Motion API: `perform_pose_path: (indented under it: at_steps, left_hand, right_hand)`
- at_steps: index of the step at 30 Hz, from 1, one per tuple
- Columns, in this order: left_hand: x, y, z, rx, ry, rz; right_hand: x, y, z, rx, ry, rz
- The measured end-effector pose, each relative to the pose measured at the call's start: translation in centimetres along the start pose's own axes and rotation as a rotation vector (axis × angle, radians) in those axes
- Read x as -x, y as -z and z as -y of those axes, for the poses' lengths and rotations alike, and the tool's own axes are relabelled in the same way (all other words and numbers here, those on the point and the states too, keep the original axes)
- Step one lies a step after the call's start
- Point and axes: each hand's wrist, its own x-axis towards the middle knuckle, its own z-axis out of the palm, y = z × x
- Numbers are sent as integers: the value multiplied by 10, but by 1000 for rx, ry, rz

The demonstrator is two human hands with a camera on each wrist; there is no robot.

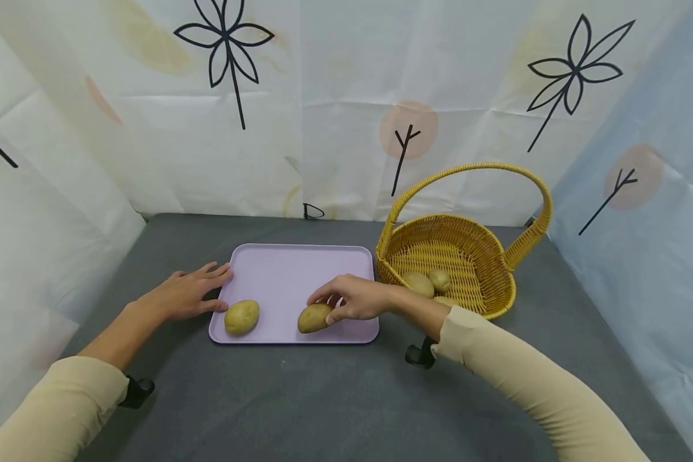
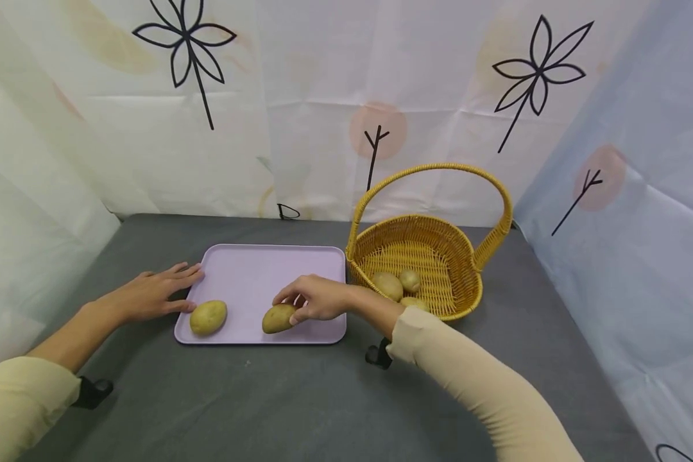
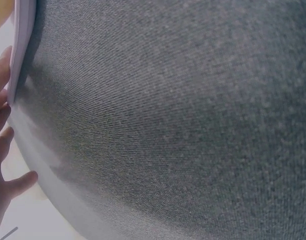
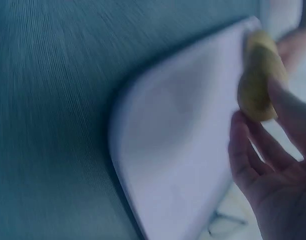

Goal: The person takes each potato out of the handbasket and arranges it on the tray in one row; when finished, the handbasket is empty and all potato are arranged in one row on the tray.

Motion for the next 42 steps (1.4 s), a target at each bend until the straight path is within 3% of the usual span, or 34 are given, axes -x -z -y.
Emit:
perform_pose_path:
  at_steps: [8, 14, 23, 35, 42]
  left_hand:
    - [0, 2, -2, -13, 1, 6]
    - [-1, 1, -2, -9, 2, 10]
    - [-1, 1, -2, -20, -23, -6]
    - [-4, 2, -1, -31, -14, 10]
    - [-5, 2, -1, -52, -16, 13]
  right_hand:
    - [-30, -32, -2, -6, -16, -71]
    - [-50, -37, 3, 4, 2, -62]
    - [-69, -42, 7, -18, -96, -144]
    - [-68, -36, 15, 109, -93, -111]
    - [-40, -14, 37, 96, -38, -62]
